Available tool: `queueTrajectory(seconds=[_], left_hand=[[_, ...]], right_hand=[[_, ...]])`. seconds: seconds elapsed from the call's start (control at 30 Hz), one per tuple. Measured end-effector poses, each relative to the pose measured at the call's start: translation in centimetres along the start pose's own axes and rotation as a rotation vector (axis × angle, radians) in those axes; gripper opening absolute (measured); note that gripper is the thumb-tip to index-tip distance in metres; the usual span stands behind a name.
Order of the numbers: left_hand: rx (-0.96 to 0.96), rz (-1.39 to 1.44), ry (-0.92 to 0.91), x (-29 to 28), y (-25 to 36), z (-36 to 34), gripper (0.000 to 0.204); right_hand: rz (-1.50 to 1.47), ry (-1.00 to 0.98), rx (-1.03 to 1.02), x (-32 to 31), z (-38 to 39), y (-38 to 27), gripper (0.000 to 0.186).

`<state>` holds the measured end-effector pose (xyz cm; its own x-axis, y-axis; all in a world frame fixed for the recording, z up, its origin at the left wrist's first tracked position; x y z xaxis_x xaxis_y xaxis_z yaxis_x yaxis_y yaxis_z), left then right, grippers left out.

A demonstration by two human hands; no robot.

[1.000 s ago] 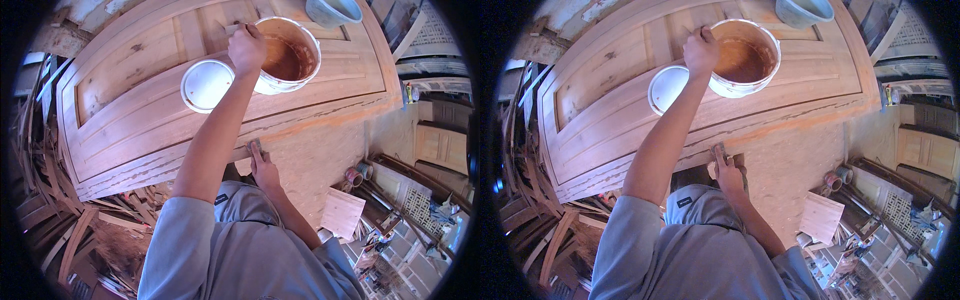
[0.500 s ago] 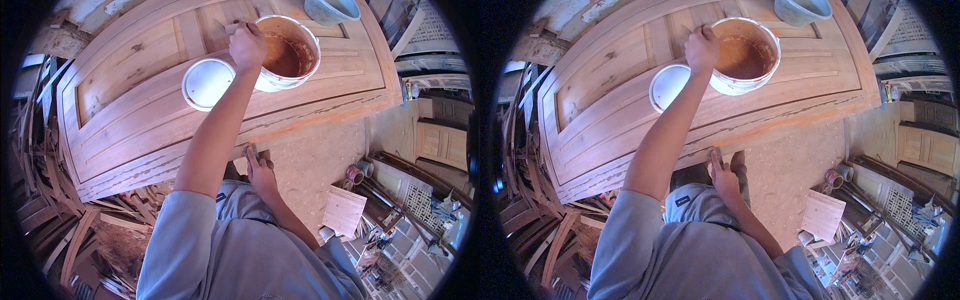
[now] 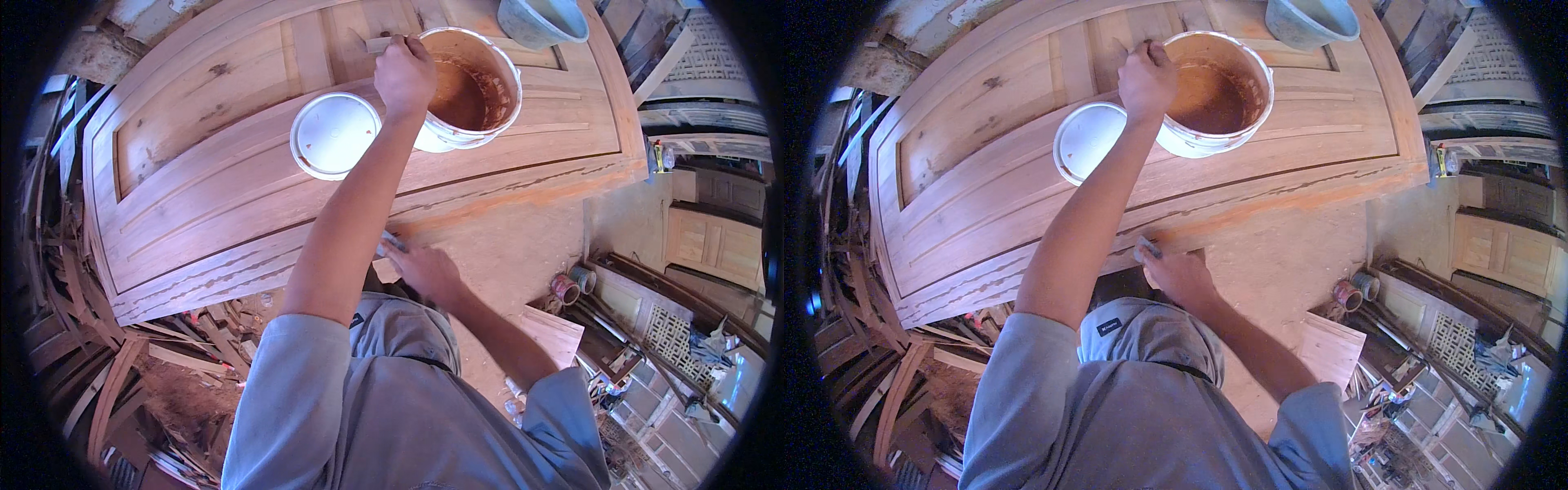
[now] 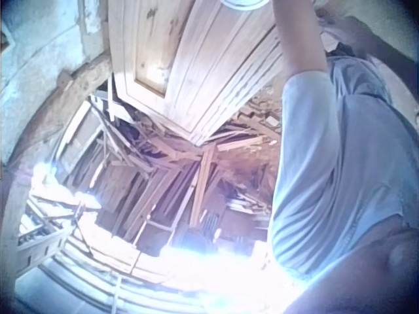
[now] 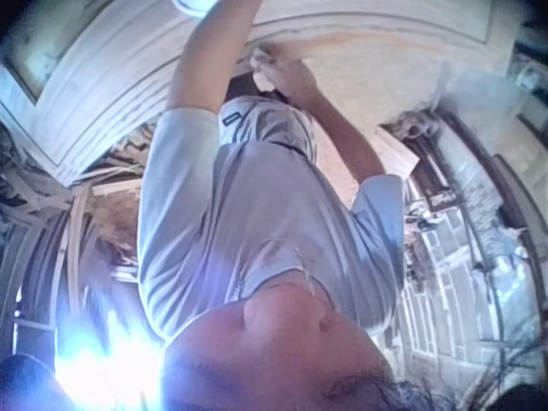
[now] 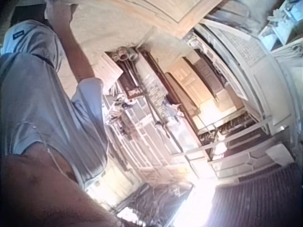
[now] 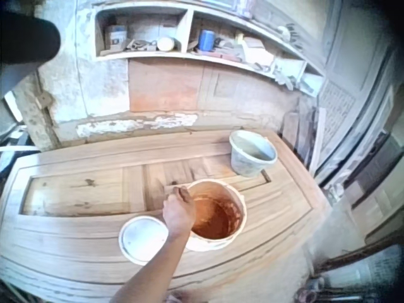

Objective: The person mixes a wood-filler substance in a bucket using a brush and applies it to the edges and crevices of a wooden door using a small spatula tool and their hands.

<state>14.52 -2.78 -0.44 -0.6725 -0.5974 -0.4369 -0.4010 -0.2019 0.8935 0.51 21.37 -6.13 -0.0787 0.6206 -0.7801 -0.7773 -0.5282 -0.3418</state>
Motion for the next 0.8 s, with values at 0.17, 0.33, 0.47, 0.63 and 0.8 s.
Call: queueTrajectory(seconds=[0.17, 0.33, 0.47, 0.63, 0.8], left_hand=[[0.005, -0.008, -0.015, 0.3, 0.7, 0.1, 0.034], [0.002, -0.044, -0.007, 0.3, 0.9, 0.1, 0.034], [-0.030, -0.012, -0.003, 0.0, 0.7, -0.1, 0.034], [-0.033, -0.021, -0.011, 0.3, 0.4, -0.1, 0.033], [-0.030, -0.003, -0.031, 0.2, 0.8, -0.1, 0.033]], right_hand=[[0.086, -0.058, -0.003, -1.7, -0.2, 2.7, 0.033], [0.104, -0.122, 0.119, -5.2, 1.4, 8.0, 0.030], [-0.203, 0.262, 0.080, -8.6, 4.6, 14.3, 0.035], [-0.697, 0.279, 0.413, -14.0, 9.2, 18.5, 0.042], [-1.228, 0.554, 0.250, -18.0, 9.0, 17.4, 0.045]])
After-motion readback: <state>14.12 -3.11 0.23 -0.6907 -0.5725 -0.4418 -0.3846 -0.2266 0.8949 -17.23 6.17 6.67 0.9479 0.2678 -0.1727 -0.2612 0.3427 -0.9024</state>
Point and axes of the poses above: each hand's wrist, its own z-axis away from the middle knuckle, its own x-axis out of the palm, y = z × x, the point moved 4 cm from there along -z, towards the middle knuckle, and after that the axes turned 6 degrees about z, right-handed, at the moved point
